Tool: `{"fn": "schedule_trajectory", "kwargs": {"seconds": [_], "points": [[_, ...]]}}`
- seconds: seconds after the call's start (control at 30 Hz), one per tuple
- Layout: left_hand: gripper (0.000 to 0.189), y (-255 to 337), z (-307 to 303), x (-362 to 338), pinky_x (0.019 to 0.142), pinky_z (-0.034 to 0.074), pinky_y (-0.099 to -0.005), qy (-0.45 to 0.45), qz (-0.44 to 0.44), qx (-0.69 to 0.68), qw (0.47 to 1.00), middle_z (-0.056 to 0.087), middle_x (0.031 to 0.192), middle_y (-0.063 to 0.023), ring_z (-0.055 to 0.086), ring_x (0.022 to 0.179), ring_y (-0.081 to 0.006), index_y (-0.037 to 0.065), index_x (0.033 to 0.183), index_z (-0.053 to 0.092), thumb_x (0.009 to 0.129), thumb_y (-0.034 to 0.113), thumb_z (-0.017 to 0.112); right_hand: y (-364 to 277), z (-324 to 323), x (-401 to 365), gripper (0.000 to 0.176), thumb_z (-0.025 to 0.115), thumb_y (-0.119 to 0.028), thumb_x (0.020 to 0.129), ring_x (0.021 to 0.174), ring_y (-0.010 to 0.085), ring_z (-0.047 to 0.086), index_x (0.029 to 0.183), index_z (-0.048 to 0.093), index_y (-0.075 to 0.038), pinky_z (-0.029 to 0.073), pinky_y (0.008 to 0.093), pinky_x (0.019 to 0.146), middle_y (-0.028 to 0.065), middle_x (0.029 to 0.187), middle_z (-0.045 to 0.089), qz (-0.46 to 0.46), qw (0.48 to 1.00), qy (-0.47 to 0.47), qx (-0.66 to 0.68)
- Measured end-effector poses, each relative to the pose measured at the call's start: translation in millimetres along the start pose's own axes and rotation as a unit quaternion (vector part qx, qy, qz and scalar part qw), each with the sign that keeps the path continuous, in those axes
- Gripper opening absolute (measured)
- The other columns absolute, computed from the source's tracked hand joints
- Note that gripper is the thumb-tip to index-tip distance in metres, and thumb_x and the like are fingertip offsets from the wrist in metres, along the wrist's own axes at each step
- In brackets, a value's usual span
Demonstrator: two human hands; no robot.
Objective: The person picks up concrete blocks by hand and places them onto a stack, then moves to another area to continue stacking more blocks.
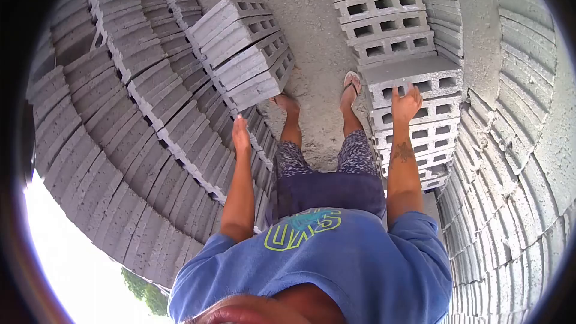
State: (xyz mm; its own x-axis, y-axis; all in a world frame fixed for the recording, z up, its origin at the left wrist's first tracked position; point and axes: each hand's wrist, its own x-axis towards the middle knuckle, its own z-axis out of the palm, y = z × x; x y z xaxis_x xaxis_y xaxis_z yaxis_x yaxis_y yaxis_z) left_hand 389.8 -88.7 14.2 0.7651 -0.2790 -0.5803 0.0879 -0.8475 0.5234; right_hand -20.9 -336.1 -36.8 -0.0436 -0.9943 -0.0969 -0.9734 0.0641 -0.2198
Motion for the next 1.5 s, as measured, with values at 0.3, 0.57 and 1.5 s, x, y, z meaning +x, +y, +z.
{"fn": "schedule_trajectory", "kwargs": {"seconds": [0.3, 0.57, 1.5], "points": [[0.088, -33.6, 8.1, 156.5, 0.108, 0.020, -0.0409, -0.095, -0.240, -0.225, 0.940, 0.028, 0.146, -0.0159, 0.028, 0.134, -0.0256, 0.004, 0.143, 0.023, 0.084, 0.066, 0.043, -220.1, 187.7, -72.2, 0.052, 0.064, -0.032, 0.081, 0.107, 0.0226, 0.058, 0.123, 0.054, -0.002, 0.043, 0.0284, 0.090, 0.0182, 0.114, 0.061, 0.062, 0.837, -0.406, 0.362], [0.087, -17.3, 20.1, 138.4, 0.111, 0.011, -0.0359, -0.146, -0.169, -0.335, 0.915, 0.022, 0.148, -0.0155, 0.022, 0.136, -0.0283, -0.001, 0.143, 0.018, 0.088, 0.063, 0.038, -250.2, 309.6, -73.4, 0.039, 0.057, -0.011, 0.073, 0.093, 0.0253, 0.060, 0.110, 0.058, 0.002, 0.046, 0.0332, 0.080, 0.0163, 0.103, 0.064, 0.035, 0.765, -0.522, 0.375], [0.075, 112.9, 91.0, -71.9, 0.105, 0.025, -0.0465, -0.094, -0.136, -0.150, 0.975, 0.039, 0.137, -0.0198, 0.033, 0.130, -0.0302, 0.006, 0.138, 0.038, 0.090, 0.063, 0.028, -35.9, -52.7, 75.2, 0.044, 0.079, -0.031, 0.057, 0.084, 0.0311, 0.061, 0.083, 0.067, 0.002, 0.035, 0.0350, 0.092, 0.0209, 0.075, 0.065, -0.038, 0.996, -0.078, -0.010]]}}
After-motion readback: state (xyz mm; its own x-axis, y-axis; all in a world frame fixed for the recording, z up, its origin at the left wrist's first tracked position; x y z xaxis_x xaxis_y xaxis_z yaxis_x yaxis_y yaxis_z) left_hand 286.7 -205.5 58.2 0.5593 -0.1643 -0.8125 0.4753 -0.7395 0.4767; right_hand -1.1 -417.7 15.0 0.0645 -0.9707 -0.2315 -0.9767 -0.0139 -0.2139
